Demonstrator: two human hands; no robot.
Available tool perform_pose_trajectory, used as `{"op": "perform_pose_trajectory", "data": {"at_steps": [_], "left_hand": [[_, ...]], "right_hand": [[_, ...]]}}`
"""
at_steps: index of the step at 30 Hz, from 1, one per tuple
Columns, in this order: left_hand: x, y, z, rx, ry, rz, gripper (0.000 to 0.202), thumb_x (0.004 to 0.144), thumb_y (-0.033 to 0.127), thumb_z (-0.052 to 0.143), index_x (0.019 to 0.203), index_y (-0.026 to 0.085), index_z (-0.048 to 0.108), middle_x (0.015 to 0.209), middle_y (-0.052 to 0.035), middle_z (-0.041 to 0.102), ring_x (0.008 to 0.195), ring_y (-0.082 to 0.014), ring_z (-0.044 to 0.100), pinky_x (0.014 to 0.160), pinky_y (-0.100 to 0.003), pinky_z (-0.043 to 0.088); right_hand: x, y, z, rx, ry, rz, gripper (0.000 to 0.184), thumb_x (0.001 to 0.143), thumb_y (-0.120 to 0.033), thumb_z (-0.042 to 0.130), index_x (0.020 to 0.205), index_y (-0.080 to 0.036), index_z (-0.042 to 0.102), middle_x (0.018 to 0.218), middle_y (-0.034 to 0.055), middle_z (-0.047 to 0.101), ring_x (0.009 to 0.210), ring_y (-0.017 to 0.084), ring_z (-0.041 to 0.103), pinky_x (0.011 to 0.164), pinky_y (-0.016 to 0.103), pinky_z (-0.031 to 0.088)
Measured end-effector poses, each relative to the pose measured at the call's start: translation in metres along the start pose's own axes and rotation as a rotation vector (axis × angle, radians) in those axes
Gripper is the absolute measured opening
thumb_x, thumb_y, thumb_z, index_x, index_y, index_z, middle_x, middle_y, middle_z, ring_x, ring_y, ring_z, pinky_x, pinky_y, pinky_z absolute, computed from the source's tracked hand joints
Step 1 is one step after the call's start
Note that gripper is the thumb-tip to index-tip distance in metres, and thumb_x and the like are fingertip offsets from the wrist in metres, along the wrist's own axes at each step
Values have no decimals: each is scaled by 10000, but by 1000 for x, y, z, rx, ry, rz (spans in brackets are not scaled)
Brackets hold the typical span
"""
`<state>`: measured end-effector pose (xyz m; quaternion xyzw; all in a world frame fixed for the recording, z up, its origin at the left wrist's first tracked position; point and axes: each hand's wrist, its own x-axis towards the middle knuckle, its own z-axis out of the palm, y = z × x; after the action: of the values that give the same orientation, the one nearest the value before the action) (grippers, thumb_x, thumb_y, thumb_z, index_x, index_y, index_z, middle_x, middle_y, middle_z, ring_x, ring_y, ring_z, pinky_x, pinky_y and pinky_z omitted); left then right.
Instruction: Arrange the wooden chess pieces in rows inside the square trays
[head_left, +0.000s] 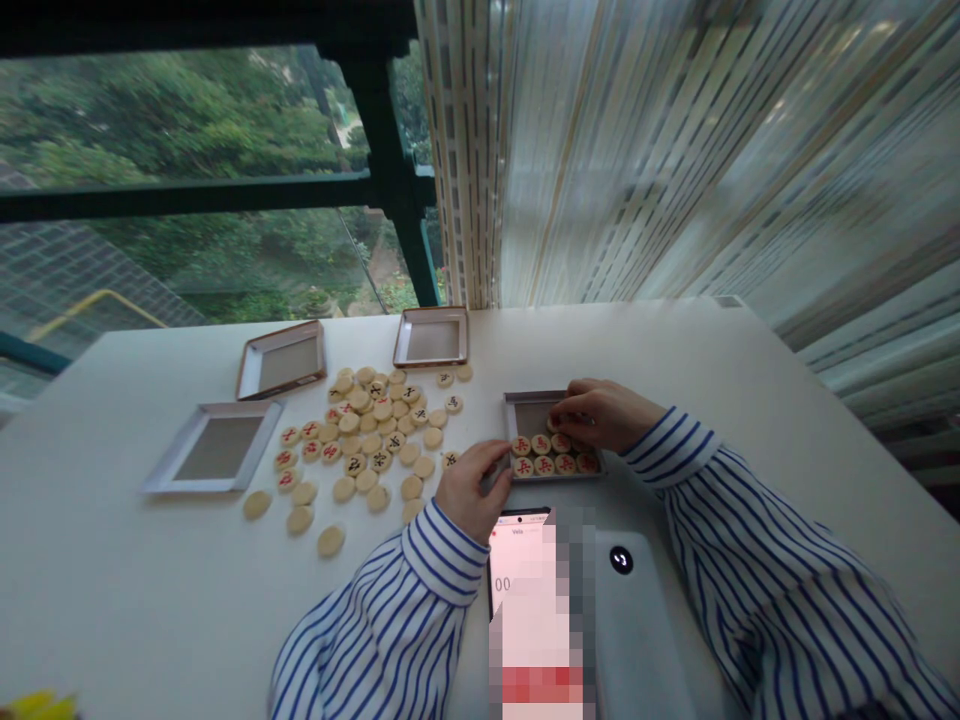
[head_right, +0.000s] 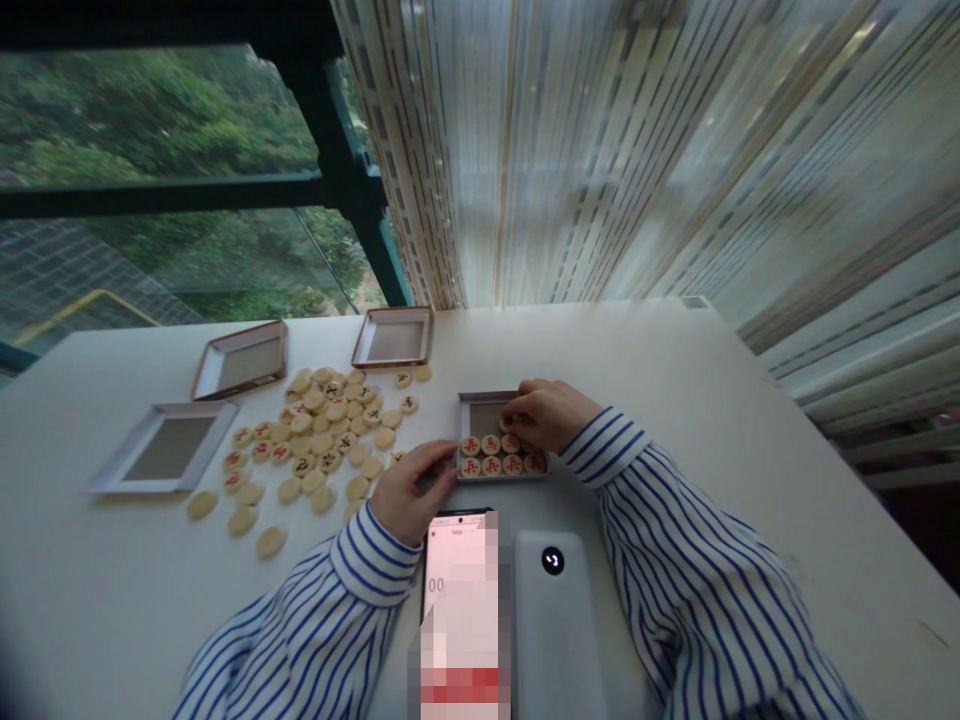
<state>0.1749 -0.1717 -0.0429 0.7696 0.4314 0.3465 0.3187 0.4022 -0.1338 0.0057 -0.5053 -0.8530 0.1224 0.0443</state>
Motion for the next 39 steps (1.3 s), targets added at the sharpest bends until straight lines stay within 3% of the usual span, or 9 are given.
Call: {"op": "perform_pose_trajectory", "data": {"at_steps": [22,27,32,39], "left_hand": [[1,-3,2,-6,3,18,278,730,121,515,997,138,593,977,-77,644,857,-147,593,709,-252,509],[0,-2,0,1,8,13,277,728,126,518,994,126,596,971,-85,647,859,-149,596,717,-252,509],[1,0,0,4,7,8,272,727,126,517,987,130,598,973,-84,649,869,-152,598,733,-259,507],[0,-2,1,-6,14,17,281,719,125,522,989,141,597,961,-82,651,850,-153,603,714,-263,514]], "right_hand": [[0,-1,-1,-7,-7,1,239,764,-288,513,917,-220,684,775,56,581,660,129,522,620,229,378],[-1,3,-2,-8,70,-15,258,787,-314,490,922,-201,679,784,60,596,661,129,526,628,237,383],[-1,4,-5,-35,185,-13,241,791,-236,459,888,-164,668,744,55,606,617,115,507,618,231,382],[-5,-1,-9,-68,230,29,224,780,-214,458,879,-165,653,742,46,621,612,116,512,610,231,379]]}}
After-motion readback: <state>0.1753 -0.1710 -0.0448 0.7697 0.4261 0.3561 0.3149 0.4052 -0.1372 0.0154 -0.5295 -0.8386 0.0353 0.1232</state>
